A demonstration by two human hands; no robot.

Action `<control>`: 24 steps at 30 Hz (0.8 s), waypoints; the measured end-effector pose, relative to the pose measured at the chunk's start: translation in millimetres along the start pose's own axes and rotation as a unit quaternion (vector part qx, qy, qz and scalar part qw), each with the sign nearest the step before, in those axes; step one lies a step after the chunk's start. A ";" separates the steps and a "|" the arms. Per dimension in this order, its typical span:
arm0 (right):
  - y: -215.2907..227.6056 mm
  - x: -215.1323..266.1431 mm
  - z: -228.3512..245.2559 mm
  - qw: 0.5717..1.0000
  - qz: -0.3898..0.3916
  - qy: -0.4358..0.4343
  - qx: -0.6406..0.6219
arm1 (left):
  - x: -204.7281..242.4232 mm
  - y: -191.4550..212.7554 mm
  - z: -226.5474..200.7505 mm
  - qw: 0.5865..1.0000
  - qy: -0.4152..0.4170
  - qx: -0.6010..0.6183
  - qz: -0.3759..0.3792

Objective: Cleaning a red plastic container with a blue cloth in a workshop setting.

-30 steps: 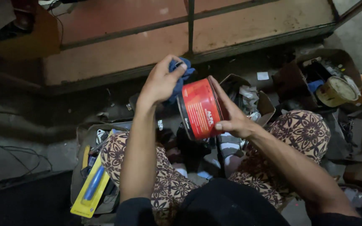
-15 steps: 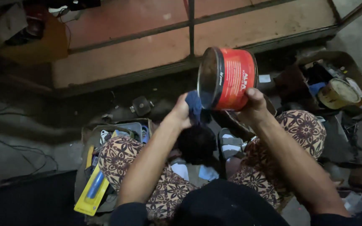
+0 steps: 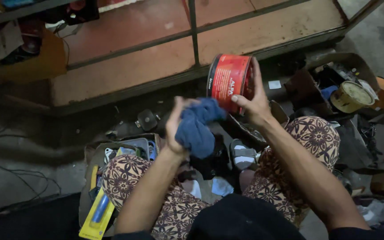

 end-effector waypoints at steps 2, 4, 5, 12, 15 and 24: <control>-8.0 1.7 -1.0 1.000 0.000 -0.008 0.004 | -13.5 17.1 -7.5 0.965 -0.101 -0.234 -0.060; -21.7 4.6 6.1 1.000 0.004 -0.014 0.007 | -10.3 30.8 -15.9 0.862 -0.198 -0.453 -0.116; -30.5 6.1 12.3 0.999 0.012 -0.037 0.004 | -5.9 36.1 -14.6 0.820 -0.195 -0.531 -0.091; -49.5 11.4 1.8 0.993 0.083 -0.080 0.037 | -8.2 -7.8 -3.4 0.544 -0.328 -0.764 0.112; -42.8 13.2 -14.3 0.988 0.097 -0.063 0.102 | -19.9 -28.2 -14.3 0.528 -0.240 -0.797 0.167; -73.9 28.0 14.6 0.975 0.182 -0.040 0.121 | -71.9 23.0 -53.8 0.640 -0.078 -0.763 0.047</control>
Point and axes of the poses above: each hand's wrist, its own x-axis away from the middle knuckle, its own y-axis out of the back of the hand, z = x × y, the point moved 4 cm from there along -x, towards the middle knuckle, and after that the axes turned 5 degrees about z, right-handed, at the moved point
